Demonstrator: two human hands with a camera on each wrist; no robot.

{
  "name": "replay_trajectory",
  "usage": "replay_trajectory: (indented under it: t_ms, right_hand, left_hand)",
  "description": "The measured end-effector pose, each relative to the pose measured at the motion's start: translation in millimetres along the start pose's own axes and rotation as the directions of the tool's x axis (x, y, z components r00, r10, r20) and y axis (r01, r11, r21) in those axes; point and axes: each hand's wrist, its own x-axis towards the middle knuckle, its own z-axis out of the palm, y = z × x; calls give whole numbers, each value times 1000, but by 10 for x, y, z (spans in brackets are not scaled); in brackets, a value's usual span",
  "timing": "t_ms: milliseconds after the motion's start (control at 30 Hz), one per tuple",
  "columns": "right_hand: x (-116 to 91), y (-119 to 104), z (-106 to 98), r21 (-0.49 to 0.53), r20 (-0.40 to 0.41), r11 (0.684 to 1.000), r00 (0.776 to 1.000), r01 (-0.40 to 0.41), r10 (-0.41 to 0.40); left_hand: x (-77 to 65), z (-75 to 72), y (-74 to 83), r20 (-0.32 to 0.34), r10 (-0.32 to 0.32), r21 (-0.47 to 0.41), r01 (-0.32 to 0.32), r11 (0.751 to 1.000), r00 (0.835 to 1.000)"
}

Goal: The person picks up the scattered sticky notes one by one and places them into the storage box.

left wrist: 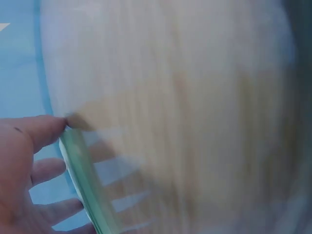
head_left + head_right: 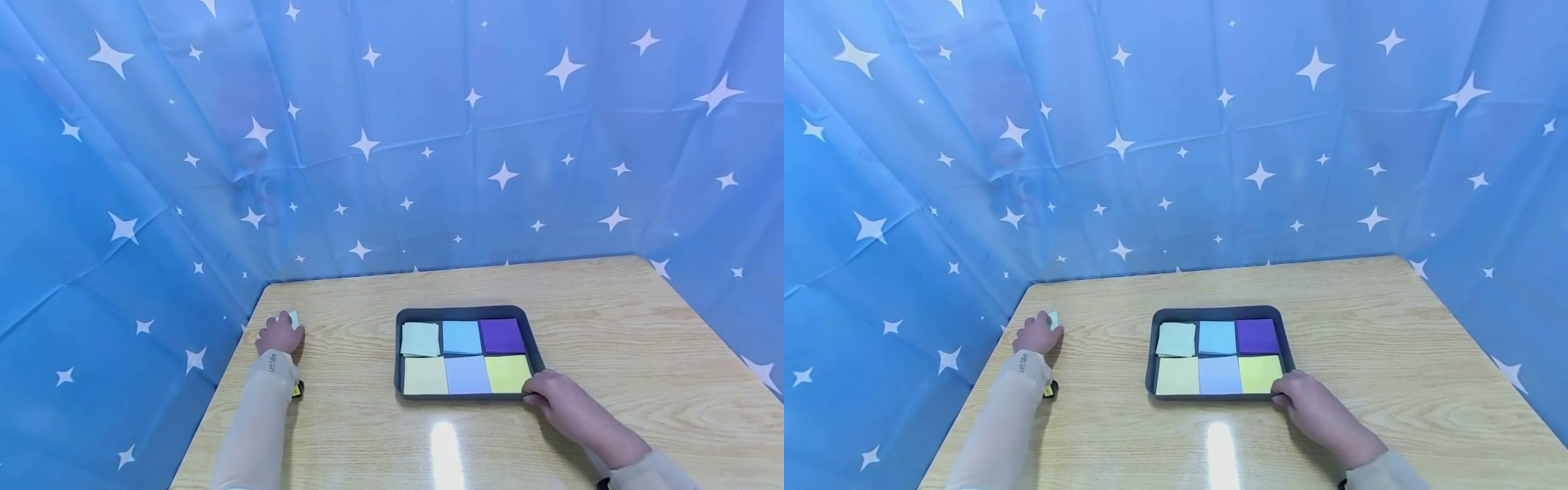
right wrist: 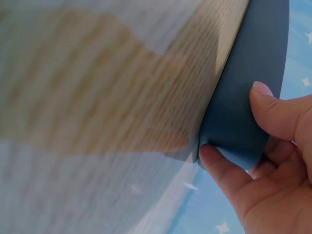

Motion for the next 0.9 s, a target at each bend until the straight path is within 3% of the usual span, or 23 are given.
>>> replay_trajectory:
  t_ms: [300, 567, 700, 900]
  right_hand:
    - [-4, -3, 4, -4, 18, 1000, 1000, -5, 5]
    - [-10, 8, 16, 4, 15, 1000, 1000, -1, 1]
    - [-13, 10, 15, -4, 11, 1000, 1000, -4, 4]
    - [-12, 20, 13, -2, 24, 1000, 1000, -1, 1]
  left_hand:
    - [-29, 36, 30, -7, 58, -61, -58, 996, 998]
    - [-25, 120, 38, -12, 96, -60, -96, 994, 995]
    - [-71, 121, 90, 3, 136, -92, -136, 986, 991]
    - [-107, 110, 155, -27, 199, -114, -201, 973, 980]
